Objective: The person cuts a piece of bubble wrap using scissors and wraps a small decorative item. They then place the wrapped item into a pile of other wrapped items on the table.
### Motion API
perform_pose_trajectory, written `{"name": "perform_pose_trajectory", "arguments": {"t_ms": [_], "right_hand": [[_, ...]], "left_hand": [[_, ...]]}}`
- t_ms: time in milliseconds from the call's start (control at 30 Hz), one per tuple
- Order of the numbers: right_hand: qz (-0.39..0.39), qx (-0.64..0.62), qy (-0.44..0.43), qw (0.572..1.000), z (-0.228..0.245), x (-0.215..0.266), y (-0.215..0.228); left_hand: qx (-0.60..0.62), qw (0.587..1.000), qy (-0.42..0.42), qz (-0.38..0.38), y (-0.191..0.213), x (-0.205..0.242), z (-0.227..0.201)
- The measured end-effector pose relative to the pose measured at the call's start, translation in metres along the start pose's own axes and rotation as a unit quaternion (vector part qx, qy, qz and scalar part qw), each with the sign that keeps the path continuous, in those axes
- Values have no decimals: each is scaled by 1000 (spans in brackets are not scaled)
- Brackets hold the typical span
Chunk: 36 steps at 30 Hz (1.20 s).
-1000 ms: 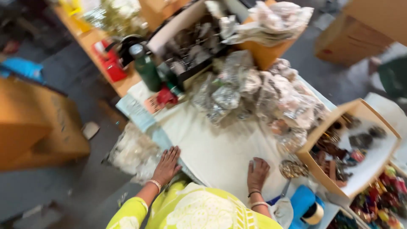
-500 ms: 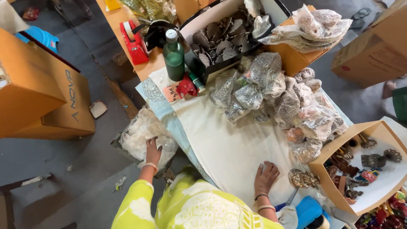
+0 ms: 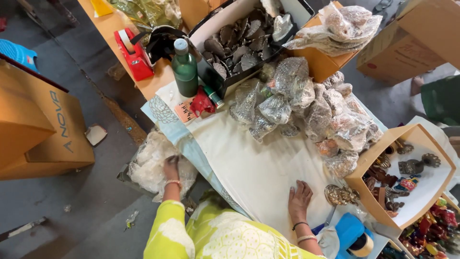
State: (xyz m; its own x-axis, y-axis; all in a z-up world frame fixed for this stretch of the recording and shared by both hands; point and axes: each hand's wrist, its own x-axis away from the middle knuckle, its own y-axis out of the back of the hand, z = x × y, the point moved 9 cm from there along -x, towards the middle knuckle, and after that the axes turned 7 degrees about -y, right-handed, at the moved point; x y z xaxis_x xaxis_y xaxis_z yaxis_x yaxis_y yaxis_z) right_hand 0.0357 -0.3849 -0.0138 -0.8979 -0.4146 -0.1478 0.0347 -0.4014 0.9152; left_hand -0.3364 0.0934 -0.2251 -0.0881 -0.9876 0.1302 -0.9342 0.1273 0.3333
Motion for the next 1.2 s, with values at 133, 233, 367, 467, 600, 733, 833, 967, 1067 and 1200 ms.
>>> {"name": "perform_pose_trajectory", "arguments": {"t_ms": [133,233,367,467,600,733,833,967,1067,1200], "right_hand": [[19,-12,0,1000,-1,6,2],[25,-34,-11,999,1,5,4],[46,-73,-68,994,-13,6,-9],[115,-217,-131,960,-14,14,-35],[268,-474,-134,828,40,23,-68],[319,-561,-107,757,142,3,-5],[303,-597,-108,735,145,-5,-10],[210,-649,-173,711,85,-11,-13],[165,-687,-234,668,63,-4,1],[119,-710,-285,633,30,7,-6]], "left_hand": [[165,980,-3,-108,63,-1,8],[274,961,21,14,76,-1,-40],[431,879,133,157,54,20,-109],[419,852,116,291,12,52,-173],[413,789,108,442,-57,133,-290],[389,737,80,547,-117,202,-345],[312,714,30,626,-149,236,-359],[271,734,1,623,-173,238,-352],[286,741,7,607,-183,236,-345],[284,754,20,592,-205,240,-318]]}}
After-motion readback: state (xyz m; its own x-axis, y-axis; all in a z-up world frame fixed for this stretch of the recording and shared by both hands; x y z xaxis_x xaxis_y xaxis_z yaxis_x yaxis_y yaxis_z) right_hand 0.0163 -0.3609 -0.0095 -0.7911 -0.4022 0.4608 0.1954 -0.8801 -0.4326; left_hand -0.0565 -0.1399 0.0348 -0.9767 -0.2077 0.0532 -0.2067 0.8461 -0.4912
